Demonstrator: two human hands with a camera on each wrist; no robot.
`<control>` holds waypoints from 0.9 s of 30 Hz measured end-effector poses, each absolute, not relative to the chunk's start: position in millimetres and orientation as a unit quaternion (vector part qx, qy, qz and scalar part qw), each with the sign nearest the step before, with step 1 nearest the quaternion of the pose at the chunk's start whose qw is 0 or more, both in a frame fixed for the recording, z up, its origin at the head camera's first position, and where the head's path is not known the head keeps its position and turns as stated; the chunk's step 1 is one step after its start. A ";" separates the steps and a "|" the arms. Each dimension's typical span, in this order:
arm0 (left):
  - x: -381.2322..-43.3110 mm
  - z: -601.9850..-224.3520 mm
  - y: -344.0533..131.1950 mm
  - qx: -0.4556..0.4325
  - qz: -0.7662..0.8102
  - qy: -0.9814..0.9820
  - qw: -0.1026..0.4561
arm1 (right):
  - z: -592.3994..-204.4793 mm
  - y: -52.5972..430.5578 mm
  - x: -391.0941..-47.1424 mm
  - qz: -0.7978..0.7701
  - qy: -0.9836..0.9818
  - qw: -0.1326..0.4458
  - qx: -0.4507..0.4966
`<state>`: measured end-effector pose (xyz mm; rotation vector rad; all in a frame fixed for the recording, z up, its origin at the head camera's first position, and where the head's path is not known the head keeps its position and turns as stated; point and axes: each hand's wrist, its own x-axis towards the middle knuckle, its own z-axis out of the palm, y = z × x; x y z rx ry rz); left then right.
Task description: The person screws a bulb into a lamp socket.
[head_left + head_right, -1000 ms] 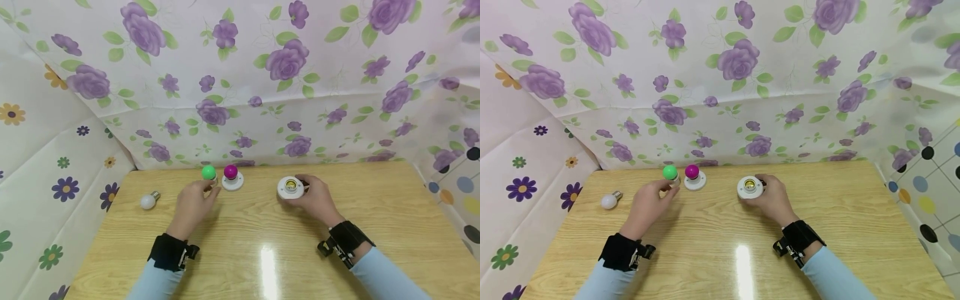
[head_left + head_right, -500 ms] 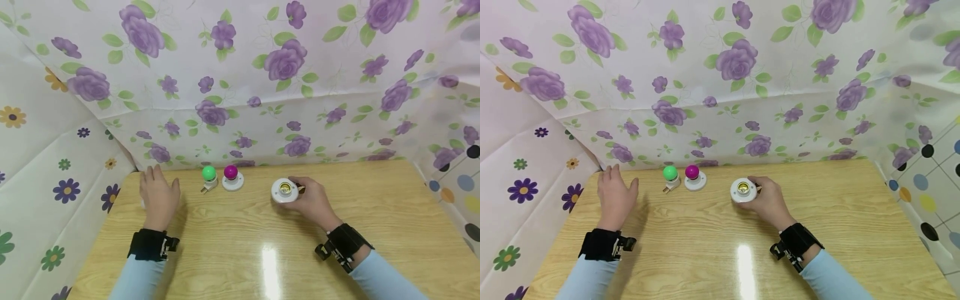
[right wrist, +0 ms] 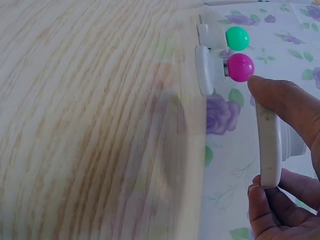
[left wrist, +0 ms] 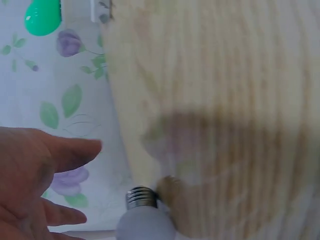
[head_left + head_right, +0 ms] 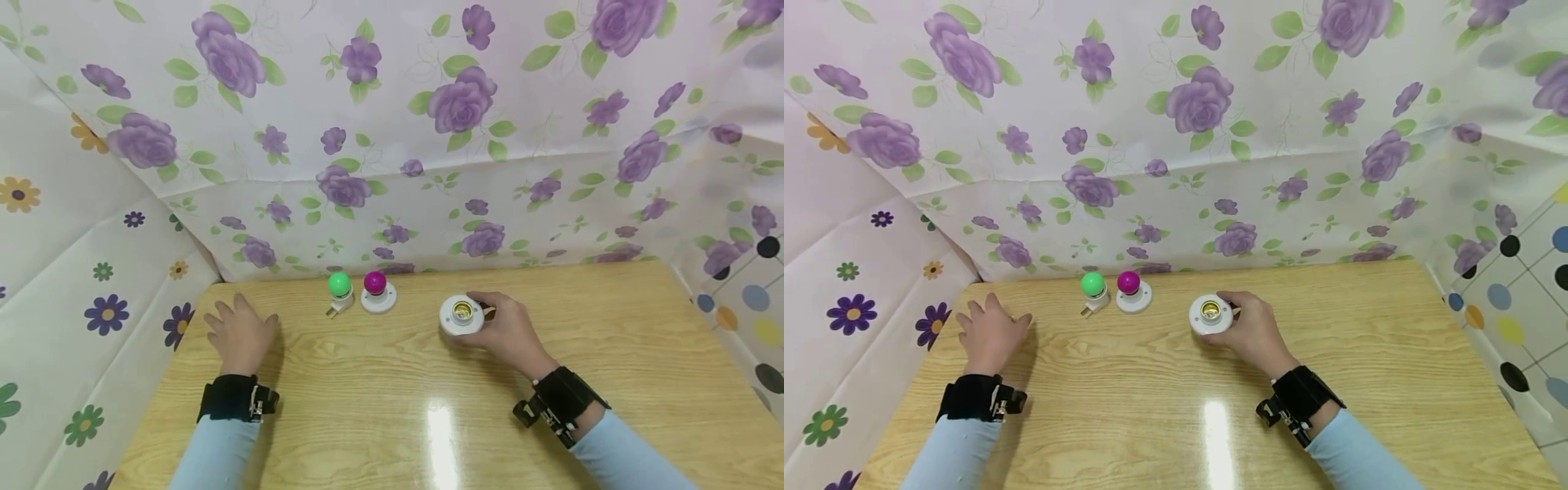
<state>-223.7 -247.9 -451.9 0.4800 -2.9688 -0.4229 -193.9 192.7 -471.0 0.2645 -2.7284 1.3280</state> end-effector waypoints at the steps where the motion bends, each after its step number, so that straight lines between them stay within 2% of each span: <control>1: -223.5 -454.0 -248.8 0.160 -0.135 -0.977 0.043 | -470.3 192.3 -193.8 0.435 -0.895 0.047 0.087; 11: -217.1 -466.2 -255.5 0.164 -0.153 -0.975 0.002 | -468.8 187.2 -193.3 0.442 -0.892 0.042 0.088; 27: -221.3 -461.3 -251.9 0.141 -0.168 -0.975 0.021 | -466.3 187.0 -195.5 0.436 -0.894 0.052 0.094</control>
